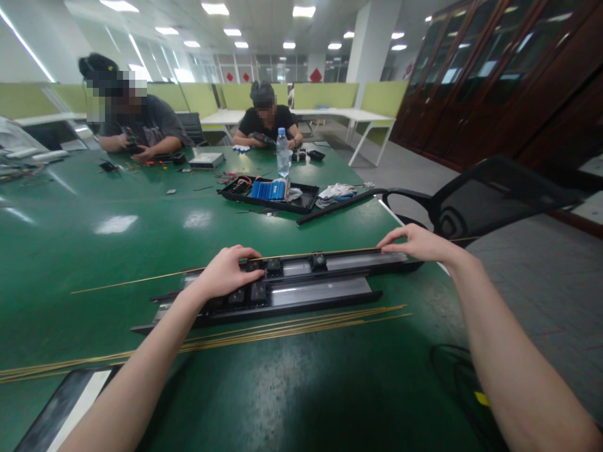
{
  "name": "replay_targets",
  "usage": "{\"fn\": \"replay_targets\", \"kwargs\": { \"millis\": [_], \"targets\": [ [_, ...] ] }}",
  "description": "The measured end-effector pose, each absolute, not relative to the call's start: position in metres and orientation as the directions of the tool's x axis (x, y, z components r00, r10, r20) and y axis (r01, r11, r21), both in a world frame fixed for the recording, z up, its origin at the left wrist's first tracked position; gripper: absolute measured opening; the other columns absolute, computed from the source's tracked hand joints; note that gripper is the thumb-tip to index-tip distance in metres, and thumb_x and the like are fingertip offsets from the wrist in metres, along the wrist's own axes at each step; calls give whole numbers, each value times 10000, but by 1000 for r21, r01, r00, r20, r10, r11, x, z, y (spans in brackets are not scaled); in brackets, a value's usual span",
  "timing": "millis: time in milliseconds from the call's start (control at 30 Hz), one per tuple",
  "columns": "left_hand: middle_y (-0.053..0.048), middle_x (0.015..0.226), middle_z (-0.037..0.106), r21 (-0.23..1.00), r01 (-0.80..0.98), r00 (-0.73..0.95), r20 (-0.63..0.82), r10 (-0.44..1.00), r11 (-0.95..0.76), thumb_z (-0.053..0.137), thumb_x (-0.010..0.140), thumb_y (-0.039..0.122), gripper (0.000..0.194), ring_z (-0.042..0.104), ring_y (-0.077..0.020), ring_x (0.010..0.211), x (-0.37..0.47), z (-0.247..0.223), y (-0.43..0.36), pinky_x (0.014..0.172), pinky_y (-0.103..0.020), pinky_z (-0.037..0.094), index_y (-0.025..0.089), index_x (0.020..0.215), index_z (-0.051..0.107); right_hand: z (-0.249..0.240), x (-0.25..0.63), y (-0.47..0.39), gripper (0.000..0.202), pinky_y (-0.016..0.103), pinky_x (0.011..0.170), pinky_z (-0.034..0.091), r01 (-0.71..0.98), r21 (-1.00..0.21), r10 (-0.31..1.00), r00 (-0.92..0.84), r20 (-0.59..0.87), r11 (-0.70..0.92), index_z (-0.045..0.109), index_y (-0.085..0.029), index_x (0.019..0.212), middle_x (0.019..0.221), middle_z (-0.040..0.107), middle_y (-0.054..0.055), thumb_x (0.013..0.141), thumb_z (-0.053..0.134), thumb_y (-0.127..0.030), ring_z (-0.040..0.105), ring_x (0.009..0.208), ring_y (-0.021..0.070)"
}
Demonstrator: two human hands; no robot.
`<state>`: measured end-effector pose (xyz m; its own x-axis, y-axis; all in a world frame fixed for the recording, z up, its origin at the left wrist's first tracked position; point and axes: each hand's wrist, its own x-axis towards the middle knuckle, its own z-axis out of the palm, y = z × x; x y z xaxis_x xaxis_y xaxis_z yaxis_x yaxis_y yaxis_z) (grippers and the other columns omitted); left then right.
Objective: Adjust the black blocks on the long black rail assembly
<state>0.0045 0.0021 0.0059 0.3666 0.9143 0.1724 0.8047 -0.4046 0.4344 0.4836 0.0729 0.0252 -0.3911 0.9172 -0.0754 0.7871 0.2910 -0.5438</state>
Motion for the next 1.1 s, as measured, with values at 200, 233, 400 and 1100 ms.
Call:
{"fn": "replay_targets", "kwargs": {
  "millis": [200, 233, 400, 1100],
  "targets": [
    [-67, 1002, 757, 435, 804, 368, 171, 914, -405, 659, 814, 509, 373, 692, -258, 941, 6, 7, 1, 845, -356, 546, 212, 1020, 750, 24, 494, 75, 308, 391, 983, 511, 786, -551, 922, -380, -70, 282, 826, -268, 938, 989, 806, 15, 764, 728, -503, 723, 981, 283],
    [-67, 1004, 757, 435, 804, 369, 171, 914, -406, 659, 813, 506, 371, 692, -258, 945, 6, 7, 1, 846, -354, 545, 214, 1023, 750, 24, 495, 75, 308, 395, 985, 513, 788, -549, 924, -376, -70, 279, 826, -269, 936, 988, 806, 16, 763, 728, -503, 723, 981, 284],
    [-66, 1008, 757, 430, 806, 366, 178, 913, -407, 662, 812, 506, 369, 693, -257, 942, 5, 7, 1, 853, -356, 544, 216, 1020, 754, 25, 503, 73, 319, 418, 983, 528, 804, -539, 939, -338, -67, 251, 827, -276, 937, 985, 806, 19, 754, 731, -518, 722, 986, 298],
    [-66, 1003, 756, 430, 803, 371, 181, 911, -413, 671, 817, 498, 371, 685, -255, 946, 5, 7, 1, 857, -356, 528, 200, 1025, 748, 29, 534, 68, 327, 360, 958, 483, 785, -602, 963, -253, -92, 149, 814, -164, 961, 1012, 791, 129, 780, 707, -414, 711, 986, 288]
  ]
}}
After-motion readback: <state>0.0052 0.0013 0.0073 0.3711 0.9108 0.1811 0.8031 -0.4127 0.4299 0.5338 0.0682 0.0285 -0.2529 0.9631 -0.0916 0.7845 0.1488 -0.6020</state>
